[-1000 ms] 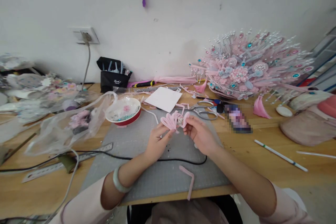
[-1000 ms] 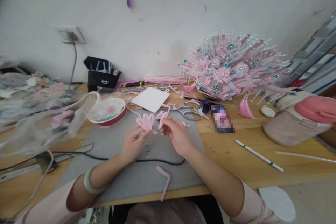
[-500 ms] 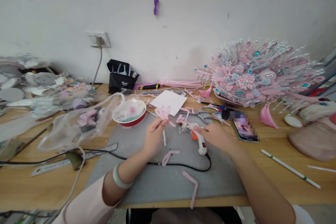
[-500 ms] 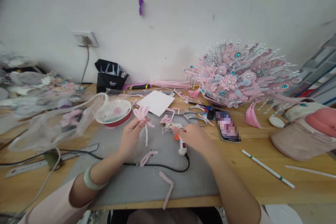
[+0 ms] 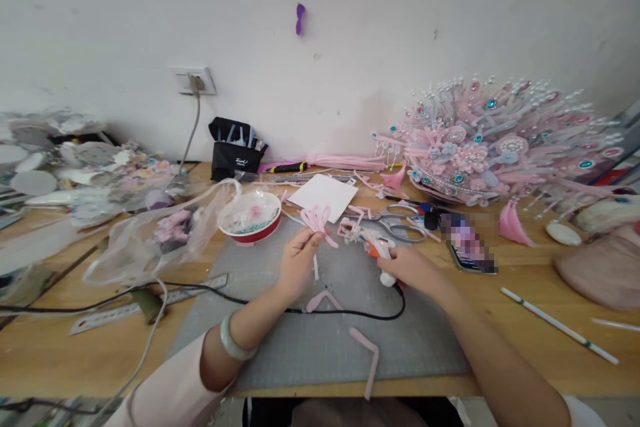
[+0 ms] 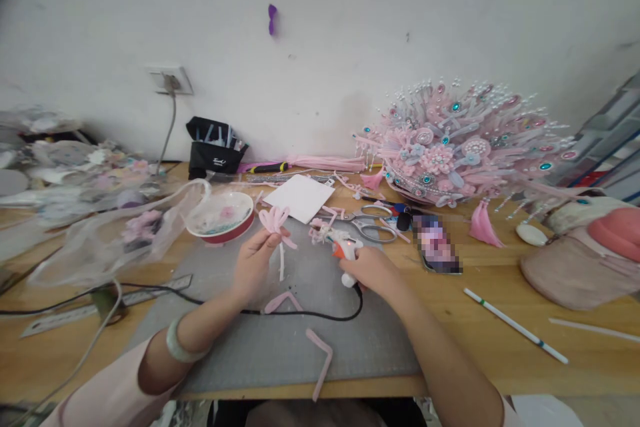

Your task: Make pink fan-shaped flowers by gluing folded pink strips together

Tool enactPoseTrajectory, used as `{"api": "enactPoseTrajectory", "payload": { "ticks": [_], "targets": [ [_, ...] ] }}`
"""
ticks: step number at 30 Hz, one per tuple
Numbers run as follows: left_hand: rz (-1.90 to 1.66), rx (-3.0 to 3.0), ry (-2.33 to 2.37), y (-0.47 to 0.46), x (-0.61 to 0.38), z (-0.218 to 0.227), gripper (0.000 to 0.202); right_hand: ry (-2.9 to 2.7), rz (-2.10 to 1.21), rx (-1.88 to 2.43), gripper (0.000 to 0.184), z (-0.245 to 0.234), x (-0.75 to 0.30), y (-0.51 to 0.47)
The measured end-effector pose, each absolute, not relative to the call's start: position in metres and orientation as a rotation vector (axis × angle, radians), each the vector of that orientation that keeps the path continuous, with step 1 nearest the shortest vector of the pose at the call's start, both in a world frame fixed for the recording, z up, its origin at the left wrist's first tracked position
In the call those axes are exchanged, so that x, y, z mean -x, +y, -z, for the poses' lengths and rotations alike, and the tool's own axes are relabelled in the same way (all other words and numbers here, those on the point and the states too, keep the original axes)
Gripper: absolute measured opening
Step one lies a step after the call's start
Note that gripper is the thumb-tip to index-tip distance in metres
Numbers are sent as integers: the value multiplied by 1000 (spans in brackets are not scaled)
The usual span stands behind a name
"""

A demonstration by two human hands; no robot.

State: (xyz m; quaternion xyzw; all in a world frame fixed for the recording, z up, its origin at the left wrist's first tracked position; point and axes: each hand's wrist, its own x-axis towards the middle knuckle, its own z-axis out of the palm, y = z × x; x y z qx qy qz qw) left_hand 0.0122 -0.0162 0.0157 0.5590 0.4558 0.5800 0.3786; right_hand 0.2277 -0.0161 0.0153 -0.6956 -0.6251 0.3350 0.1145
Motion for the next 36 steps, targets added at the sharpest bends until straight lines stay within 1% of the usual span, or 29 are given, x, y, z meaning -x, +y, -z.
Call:
{"api": "enactPoseTrajectory", "payload": {
  "ticks": [6, 8, 10, 12, 14, 17, 21, 23, 26, 30, 36],
  "targets": [
    [-1499, -1356, 1161, -18, -15, -16, 17, -1200, -1352, 1547, 4, -30, -217, -16],
    [-1496, -1336, 1164, -18, -15, -13, 16, -869, -1590, 1241, 8, -31, -214, -17],
    [-1489, -1318, 1162, -18, -15, -11, 17, -547, -1873, 916, 7, -30, -214, -15],
    [-1484, -1294, 1159, -17, -16, -10, 17, -379, -2082, 711, 12, -25, -216, -13],
    [-1490, -1260, 1150, -17, -16, -9, 18, -351, -2155, 611, 12, -22, -218, -12],
    [-1533, -1190, 1125, -14, -16, -9, 17, -383, -2215, 511, 6, -19, -218, -14],
    [-1554, -1066, 1062, -7, -14, -7, 16, -235, -2364, 315, 11, -20, -219, -19],
    [-1527, -974, 949, -4, -13, -7, 15, -166, -2408, 241, 12, -18, -221, -20],
    [-1450, -876, 724, 0, -10, -10, 13, -91, -2522, 124, 16, -11, -222, -21],
    [-1298, -898, 551, 0, -7, -15, 11, -84, -2678, -69, 23, 0, -214, -24],
    [-1028, -817, 405, -15, -20, -12, 13, -104, -2725, -335, 25, 8, -200, -29]
  ]
}}
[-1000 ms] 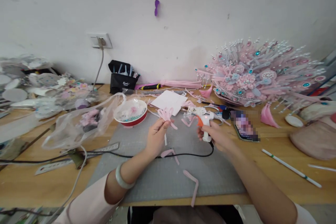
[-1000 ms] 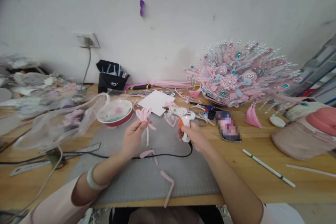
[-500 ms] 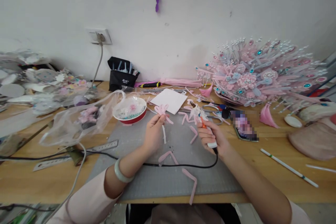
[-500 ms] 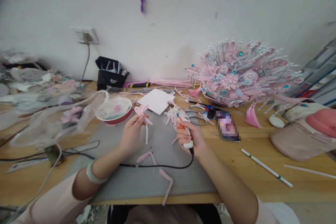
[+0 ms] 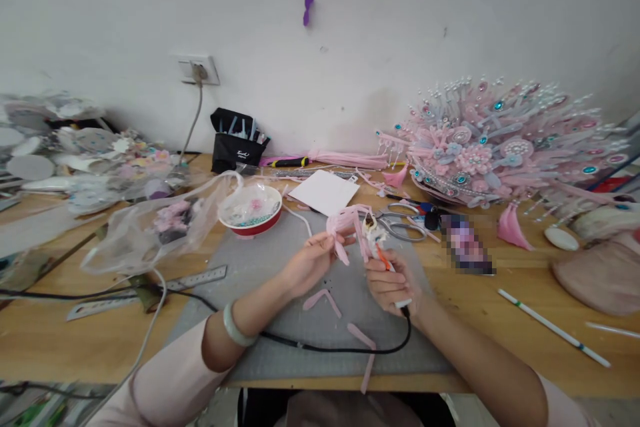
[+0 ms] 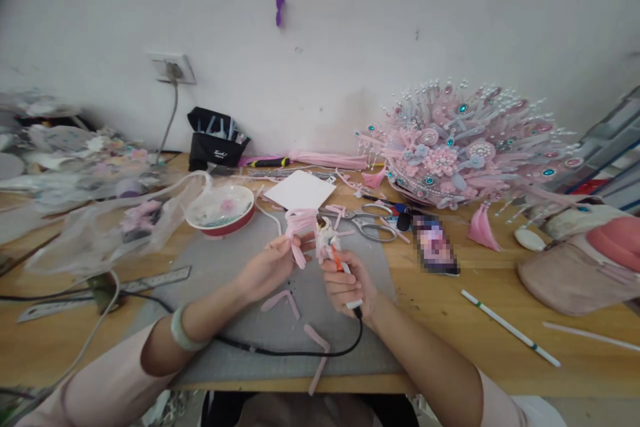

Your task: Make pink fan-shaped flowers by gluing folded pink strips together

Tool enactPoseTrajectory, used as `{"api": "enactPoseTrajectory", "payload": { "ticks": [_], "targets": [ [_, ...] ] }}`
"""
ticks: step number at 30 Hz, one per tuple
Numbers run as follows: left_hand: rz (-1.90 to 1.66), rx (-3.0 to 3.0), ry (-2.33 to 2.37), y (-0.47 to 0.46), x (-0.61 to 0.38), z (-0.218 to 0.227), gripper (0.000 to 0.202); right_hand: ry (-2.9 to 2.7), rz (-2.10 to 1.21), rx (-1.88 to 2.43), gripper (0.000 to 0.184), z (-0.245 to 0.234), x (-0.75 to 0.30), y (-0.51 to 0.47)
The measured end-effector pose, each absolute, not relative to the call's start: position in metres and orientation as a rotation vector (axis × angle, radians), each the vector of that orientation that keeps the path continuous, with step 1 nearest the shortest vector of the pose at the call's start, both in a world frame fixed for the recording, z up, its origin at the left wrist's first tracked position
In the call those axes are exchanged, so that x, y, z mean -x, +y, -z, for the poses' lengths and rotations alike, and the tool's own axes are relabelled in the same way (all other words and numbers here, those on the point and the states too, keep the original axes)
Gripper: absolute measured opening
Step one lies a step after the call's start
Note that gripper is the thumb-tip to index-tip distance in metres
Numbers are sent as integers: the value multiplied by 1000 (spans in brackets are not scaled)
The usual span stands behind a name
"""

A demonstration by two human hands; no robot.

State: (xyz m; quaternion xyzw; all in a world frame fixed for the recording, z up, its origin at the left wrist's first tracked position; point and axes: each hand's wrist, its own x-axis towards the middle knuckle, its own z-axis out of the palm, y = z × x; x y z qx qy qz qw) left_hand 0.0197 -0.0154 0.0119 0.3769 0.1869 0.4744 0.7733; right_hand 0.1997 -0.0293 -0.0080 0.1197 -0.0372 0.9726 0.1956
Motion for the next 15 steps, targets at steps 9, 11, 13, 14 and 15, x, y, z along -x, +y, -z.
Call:
{"api": "enactPoseTrajectory", "payload": {
  "ticks": [9, 11, 13, 14, 15],
  "targets": [
    [-1015, -655, 390, -28, -33, -16, 13, -48, -2625, -252, 25, 8, -195, -33],
    [-1034, -644, 409, -29, -34, -15, 15, -81, -2529, -150, 25, 6, -195, -35],
    [-1117, -599, 487, -28, -34, -13, 14, -121, -2407, 3, 24, 2, -195, -36],
    [-1182, -562, 551, -26, -33, -12, 14, -139, -2351, 86, 22, -1, -195, -36],
    [-1251, -519, 625, -25, -32, -10, 13, -158, -2303, 160, 20, -3, -196, -35]
  ]
}}
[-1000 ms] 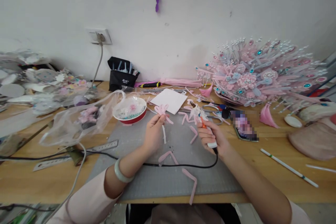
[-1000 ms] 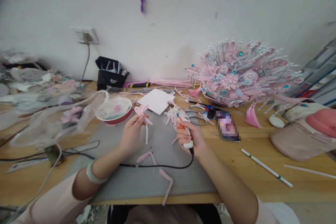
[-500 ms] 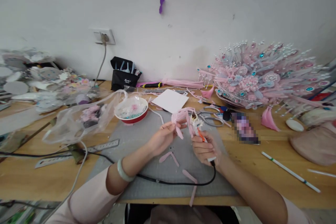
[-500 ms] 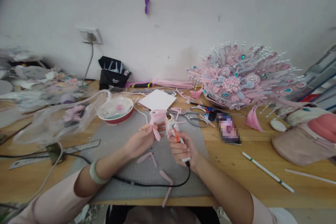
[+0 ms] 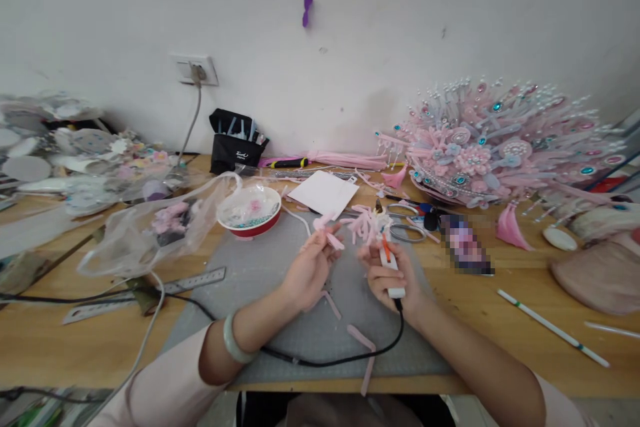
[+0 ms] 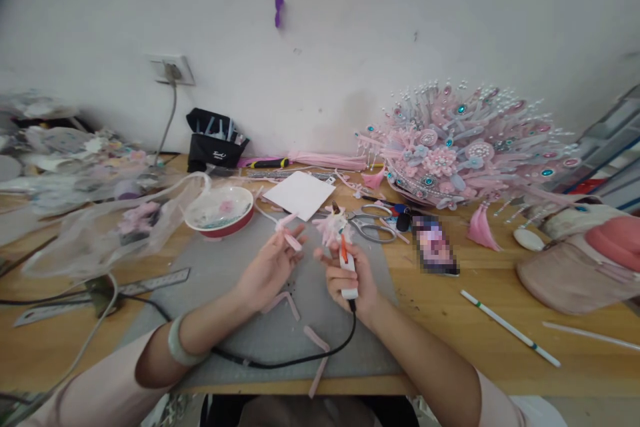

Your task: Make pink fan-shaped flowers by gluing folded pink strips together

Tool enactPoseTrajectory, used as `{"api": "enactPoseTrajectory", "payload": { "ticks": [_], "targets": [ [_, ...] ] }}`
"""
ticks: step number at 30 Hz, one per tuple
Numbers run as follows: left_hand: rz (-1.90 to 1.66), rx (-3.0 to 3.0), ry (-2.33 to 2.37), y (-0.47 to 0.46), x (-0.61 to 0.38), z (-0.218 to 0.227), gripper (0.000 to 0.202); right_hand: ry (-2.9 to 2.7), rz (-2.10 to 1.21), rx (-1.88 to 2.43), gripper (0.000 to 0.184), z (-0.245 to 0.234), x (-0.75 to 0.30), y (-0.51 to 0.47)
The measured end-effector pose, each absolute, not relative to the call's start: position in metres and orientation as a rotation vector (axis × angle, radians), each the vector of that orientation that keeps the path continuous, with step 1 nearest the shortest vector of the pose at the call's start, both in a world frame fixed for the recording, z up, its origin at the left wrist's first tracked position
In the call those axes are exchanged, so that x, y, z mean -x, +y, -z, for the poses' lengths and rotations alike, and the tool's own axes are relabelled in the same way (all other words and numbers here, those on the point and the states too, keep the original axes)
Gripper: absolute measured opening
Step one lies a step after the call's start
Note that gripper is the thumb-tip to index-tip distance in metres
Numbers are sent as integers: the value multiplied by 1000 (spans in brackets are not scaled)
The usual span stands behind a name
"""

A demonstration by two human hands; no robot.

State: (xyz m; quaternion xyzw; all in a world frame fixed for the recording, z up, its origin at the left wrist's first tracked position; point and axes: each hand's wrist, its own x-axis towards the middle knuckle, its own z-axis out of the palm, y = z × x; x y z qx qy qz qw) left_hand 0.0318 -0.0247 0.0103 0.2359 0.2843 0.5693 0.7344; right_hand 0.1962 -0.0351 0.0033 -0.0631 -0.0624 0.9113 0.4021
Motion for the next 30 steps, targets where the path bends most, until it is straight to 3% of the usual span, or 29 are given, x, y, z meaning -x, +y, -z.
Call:
{"api": "enactPoseTrajectory", "payload": {
  "ticks": [6, 13, 22, 30],
  "targets": [
    [-1486, -499, 802, -14, -21, -9, 17, -238, -2169, 245, 35, -8, -204, -26],
    [-1493, -924, 1050, -13, -20, -12, 17, -377, -2097, 256, 14, -11, -211, -17],
    [-1476, -1287, 1120, -18, -18, -12, 12, -977, -1740, 614, 9, -18, -209, -29],
    [-1473, -1251, 1059, -22, -19, -9, 12, -1390, -1351, 884, 19, -4, -211, -38]
  ]
}}
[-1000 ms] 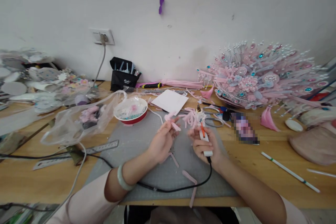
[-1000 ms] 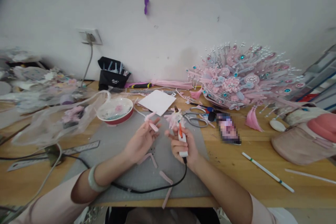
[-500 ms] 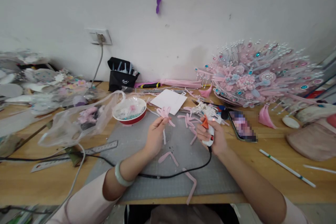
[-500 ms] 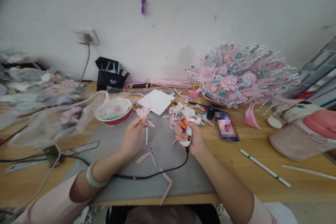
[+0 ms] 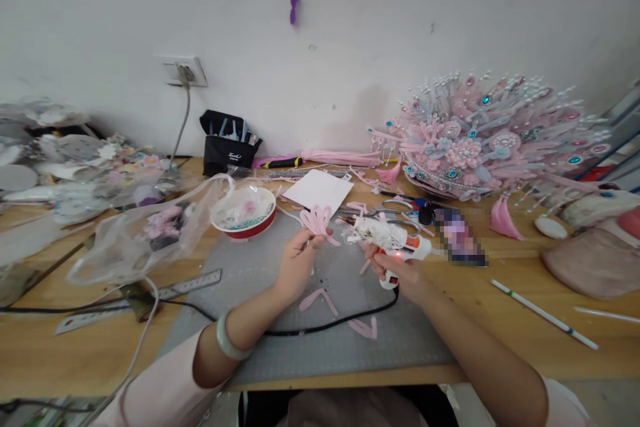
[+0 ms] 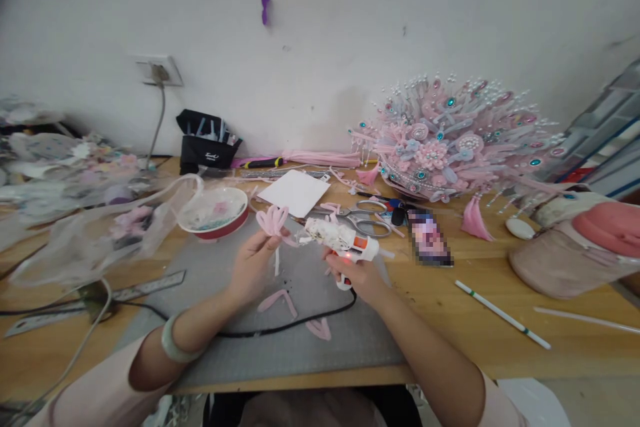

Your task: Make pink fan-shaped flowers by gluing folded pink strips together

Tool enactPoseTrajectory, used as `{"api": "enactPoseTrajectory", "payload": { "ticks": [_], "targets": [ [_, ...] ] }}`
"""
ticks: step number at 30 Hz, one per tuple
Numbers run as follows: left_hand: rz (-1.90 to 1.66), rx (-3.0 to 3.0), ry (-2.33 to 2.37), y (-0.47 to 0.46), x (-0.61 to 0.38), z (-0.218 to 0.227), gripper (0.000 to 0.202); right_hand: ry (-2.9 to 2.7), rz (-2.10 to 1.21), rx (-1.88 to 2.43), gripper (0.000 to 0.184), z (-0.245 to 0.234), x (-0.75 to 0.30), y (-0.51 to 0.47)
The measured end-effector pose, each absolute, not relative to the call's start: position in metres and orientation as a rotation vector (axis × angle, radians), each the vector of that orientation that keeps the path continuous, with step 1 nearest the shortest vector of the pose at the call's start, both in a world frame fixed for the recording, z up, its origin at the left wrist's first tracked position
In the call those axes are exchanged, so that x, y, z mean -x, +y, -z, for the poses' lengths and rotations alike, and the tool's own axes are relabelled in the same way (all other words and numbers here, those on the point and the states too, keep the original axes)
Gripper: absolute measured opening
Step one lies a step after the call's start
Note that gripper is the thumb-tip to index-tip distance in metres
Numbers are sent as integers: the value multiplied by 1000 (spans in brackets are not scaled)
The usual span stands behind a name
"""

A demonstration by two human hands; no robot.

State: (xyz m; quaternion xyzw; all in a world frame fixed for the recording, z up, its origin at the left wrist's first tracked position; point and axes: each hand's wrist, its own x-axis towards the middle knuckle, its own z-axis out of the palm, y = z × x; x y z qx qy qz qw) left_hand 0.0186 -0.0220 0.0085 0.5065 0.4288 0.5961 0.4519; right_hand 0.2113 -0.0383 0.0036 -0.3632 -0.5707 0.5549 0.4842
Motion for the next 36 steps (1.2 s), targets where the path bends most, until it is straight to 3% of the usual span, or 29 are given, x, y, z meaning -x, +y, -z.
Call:
{"api": "enactPoseTrajectory", "payload": {
  "ticks": [12, 21, 36],
  "targets": [
    [-1490, -993, 881, -18, -23, -6, 13, -1481, -1204, 1123, 14, -25, -205, -46],
    [-1442, -1018, 870, -19, -24, -7, 11, -1601, -1079, 1072, 10, -28, -206, -47],
    [-1425, -1030, 882, -22, -24, -6, 12, -1680, -1015, 1041, 19, -23, -204, -47]
  ]
}}
